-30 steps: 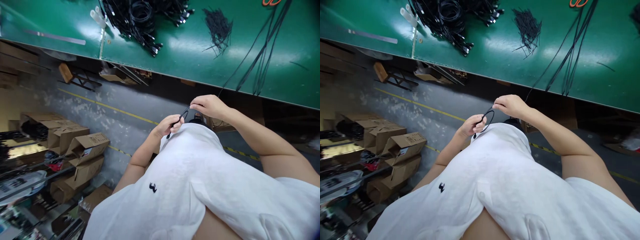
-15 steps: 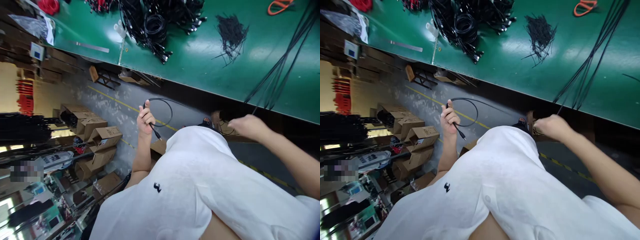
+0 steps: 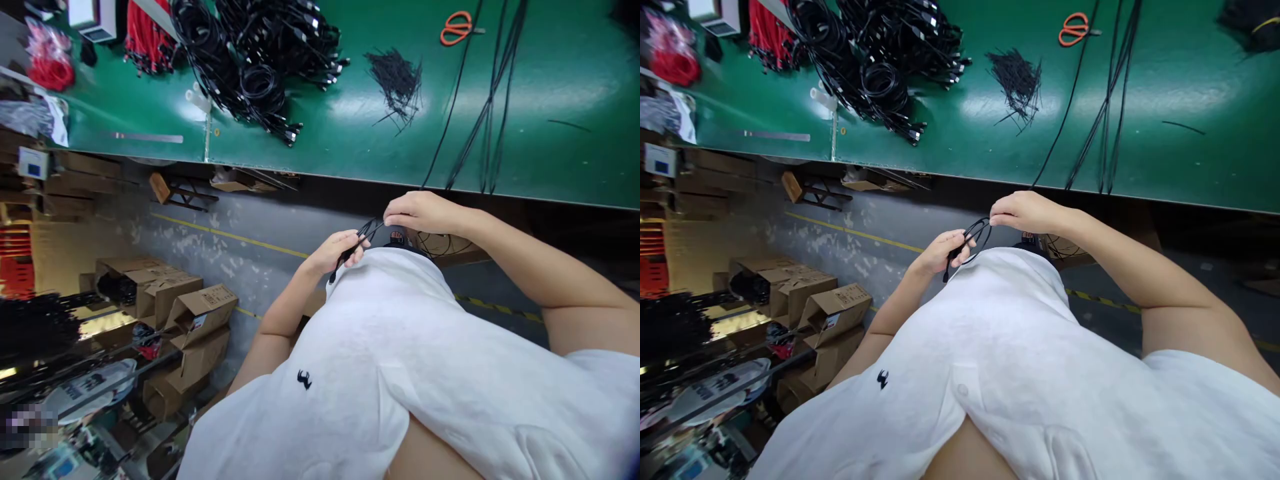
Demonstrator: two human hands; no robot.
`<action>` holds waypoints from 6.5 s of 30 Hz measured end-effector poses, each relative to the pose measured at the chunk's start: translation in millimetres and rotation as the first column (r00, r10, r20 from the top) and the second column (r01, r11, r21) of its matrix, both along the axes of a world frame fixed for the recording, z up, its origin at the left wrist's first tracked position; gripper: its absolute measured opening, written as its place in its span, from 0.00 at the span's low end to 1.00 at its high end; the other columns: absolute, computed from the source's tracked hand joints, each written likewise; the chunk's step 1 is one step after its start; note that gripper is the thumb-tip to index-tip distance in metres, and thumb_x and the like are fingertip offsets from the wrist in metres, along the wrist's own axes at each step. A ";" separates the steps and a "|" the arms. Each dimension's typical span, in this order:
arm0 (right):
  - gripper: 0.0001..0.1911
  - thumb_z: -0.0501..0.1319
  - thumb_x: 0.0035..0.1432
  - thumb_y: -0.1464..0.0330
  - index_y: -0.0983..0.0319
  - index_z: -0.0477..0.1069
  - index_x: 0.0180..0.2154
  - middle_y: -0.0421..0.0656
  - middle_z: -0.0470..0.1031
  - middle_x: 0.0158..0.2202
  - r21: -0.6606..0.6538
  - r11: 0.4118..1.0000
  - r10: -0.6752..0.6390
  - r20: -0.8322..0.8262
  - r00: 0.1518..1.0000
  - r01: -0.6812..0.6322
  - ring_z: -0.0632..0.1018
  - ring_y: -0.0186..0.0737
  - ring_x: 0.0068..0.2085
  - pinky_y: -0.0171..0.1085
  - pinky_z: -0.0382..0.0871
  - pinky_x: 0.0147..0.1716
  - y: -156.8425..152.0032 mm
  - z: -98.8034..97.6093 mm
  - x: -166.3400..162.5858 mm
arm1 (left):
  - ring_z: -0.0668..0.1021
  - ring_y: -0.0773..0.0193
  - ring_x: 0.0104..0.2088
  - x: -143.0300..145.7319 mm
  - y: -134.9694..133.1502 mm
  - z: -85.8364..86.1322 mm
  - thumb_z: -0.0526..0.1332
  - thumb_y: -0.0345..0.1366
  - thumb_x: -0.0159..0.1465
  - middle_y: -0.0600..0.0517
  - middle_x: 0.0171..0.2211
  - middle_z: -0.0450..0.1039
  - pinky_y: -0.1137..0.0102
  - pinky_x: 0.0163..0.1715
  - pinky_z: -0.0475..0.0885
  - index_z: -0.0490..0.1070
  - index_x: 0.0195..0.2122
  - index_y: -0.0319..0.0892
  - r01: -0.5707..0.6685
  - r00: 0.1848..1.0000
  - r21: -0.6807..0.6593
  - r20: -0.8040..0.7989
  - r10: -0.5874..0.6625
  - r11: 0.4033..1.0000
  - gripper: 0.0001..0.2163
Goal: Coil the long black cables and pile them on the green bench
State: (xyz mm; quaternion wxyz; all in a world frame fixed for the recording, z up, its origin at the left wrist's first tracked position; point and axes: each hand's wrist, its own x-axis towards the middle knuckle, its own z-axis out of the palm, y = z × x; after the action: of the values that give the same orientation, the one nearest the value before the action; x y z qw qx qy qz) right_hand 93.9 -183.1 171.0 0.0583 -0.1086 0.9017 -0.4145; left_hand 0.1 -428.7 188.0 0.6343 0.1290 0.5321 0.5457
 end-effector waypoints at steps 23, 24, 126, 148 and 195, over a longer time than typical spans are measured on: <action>0.19 0.53 0.67 0.58 0.59 0.79 0.38 0.42 0.80 0.37 -0.039 0.962 -0.270 0.013 0.963 0.271 0.76 0.38 0.38 0.37 0.63 0.41 31.5 -42.2 -26.5 | 0.50 0.80 0.09 -10.4 2.0 20.6 0.44 0.35 0.76 0.62 0.14 0.46 0.85 0.10 0.49 0.72 0.32 0.37 -0.586 0.723 -0.153 0.344 0.599 0.796 0.21; 0.18 0.54 0.67 0.59 0.60 0.79 0.39 0.43 0.80 0.39 0.030 0.966 -0.257 0.022 0.966 0.257 0.75 0.38 0.39 0.37 0.62 0.43 48.2 -52.8 -22.7 | 0.49 0.80 0.09 -11.5 -1.2 22.2 0.44 0.36 0.76 0.62 0.14 0.45 0.84 0.09 0.48 0.73 0.33 0.38 -0.615 0.715 -0.133 0.320 0.621 0.777 0.21; 0.28 0.47 0.71 0.55 0.64 0.79 0.37 0.58 0.78 0.35 0.660 0.677 -0.302 -0.155 0.941 0.326 0.72 0.49 0.37 0.44 0.57 0.36 105.2 -15.3 52.9 | 0.62 0.78 0.11 -36.1 -37.1 27.4 0.50 0.38 0.74 0.62 0.15 0.60 0.82 0.13 0.57 0.74 0.43 0.42 -0.791 0.579 -0.081 0.224 0.784 0.607 0.14; 0.20 0.56 0.60 0.50 0.59 0.73 0.32 0.51 0.80 0.37 0.062 0.923 -0.385 0.208 0.899 0.381 0.77 0.48 0.39 0.43 0.67 0.41 86.1 -82.3 50.7 | 0.44 0.77 0.09 -28.2 -59.3 55.6 0.47 0.40 0.75 0.64 0.14 0.45 0.78 0.10 0.43 0.72 0.52 0.46 -0.822 0.569 0.053 0.150 0.809 0.568 0.16; 0.18 0.51 0.70 0.63 0.65 0.68 0.54 0.60 0.66 0.56 0.403 0.430 -0.899 0.274 0.341 0.808 0.74 0.49 0.50 0.45 0.68 0.47 101.5 -160.0 -93.4 | 0.58 0.80 0.14 23.5 -60.9 -34.3 0.69 0.31 0.58 0.63 0.18 0.54 0.81 0.15 0.55 0.68 0.33 0.37 -0.668 0.652 -0.299 0.207 0.730 0.682 0.09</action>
State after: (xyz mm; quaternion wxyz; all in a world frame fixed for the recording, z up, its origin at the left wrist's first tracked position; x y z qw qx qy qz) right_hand 0.5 -81.6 10.9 0.0496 0.4868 0.8171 -0.3046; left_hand 23.6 -489.6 153.7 0.4582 -0.2372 0.4848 0.7062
